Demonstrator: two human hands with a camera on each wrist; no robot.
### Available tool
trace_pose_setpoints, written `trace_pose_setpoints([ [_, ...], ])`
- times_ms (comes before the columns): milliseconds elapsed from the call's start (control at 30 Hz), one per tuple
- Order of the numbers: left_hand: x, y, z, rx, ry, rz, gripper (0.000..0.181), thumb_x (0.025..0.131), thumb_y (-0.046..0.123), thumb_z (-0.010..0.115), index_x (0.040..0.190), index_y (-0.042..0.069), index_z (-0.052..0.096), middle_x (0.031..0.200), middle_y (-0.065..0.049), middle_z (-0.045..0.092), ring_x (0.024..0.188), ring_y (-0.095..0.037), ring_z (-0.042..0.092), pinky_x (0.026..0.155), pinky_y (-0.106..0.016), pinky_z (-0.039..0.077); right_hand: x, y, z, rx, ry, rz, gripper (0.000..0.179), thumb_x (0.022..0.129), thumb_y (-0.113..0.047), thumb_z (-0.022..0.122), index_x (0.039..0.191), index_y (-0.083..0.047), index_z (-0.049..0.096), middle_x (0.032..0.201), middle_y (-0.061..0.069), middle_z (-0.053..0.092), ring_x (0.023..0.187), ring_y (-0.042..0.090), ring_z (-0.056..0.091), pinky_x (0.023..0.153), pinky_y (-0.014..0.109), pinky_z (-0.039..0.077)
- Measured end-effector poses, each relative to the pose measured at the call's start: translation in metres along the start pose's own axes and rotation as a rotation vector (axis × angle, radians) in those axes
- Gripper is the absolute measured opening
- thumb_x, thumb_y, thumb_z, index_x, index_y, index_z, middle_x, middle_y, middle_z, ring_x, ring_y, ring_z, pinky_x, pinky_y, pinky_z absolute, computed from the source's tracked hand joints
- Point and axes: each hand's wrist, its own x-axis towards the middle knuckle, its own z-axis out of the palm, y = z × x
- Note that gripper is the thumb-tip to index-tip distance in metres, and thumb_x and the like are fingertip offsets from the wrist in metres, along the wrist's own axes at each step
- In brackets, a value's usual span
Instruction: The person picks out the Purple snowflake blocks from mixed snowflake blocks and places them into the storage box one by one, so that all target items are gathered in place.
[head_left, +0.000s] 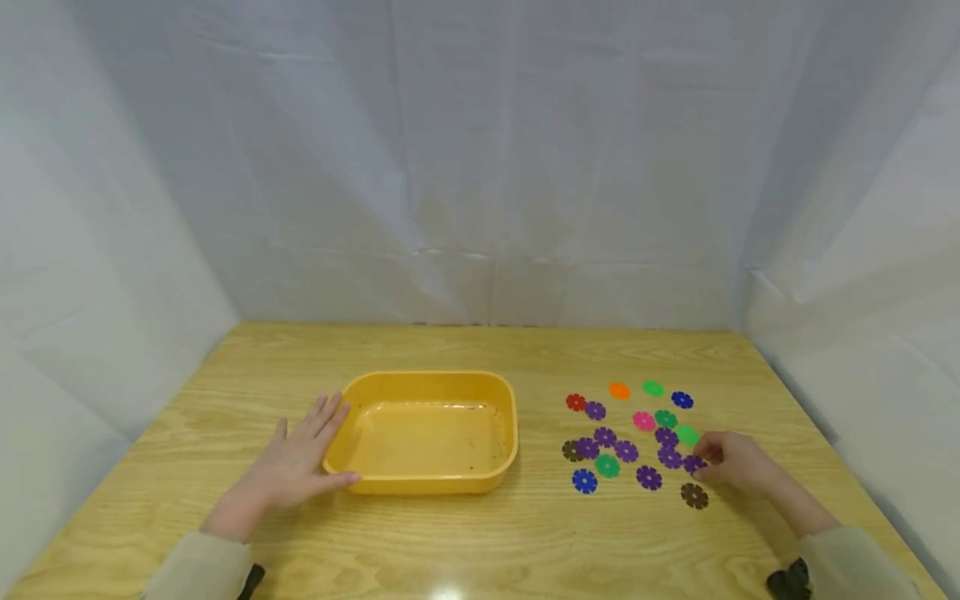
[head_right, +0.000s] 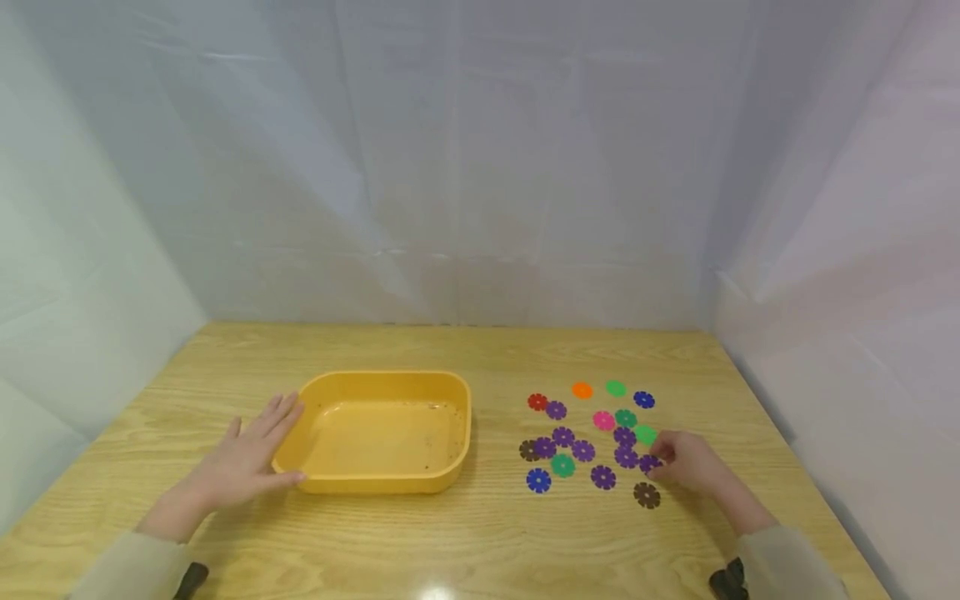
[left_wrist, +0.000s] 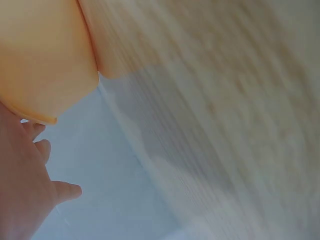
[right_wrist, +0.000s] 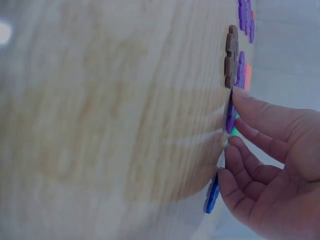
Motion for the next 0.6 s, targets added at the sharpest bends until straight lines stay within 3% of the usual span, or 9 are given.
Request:
trace_pose_setpoints([
  [333, 0.0010, -0.0009, 0.0016, 0.001, -0.013, -0.006, 0.091, 0.079, 0.058, 0.051, 0.140, 0.000, 0.017, 0.146, -0.014, 0.005, 0.131, -0.035, 0.008, 0.089, -0.070, 0.011, 0.0017, -0.0017, 0.0024, -0.006, 0.022, 0.012, 0.022, 0.068, -0.004, 0.072, 0.079, -0.003, 0.053, 0.073, 0.001, 0.052, 0.067, 0.015, 0.047, 0.056, 0.026, 0.042],
  [600, 0.0013, -0.0036, 0.0035, 0.011, -0.016, -0.016, 0.091, 0.079, 0.059, 0.050, 0.140, 0.001, 0.017, 0.147, -0.013, 0.004, 0.131, -0.034, 0.007, 0.090, -0.069, 0.010, 0.0002, -0.0087, -0.0035, 0.024, 0.069, -0.039, 0.012, 0.072, 0.005, 0.064, 0.075, -0.003, 0.055, 0.071, 0.001, 0.055, 0.065, 0.015, 0.050, 0.054, 0.024, 0.044],
])
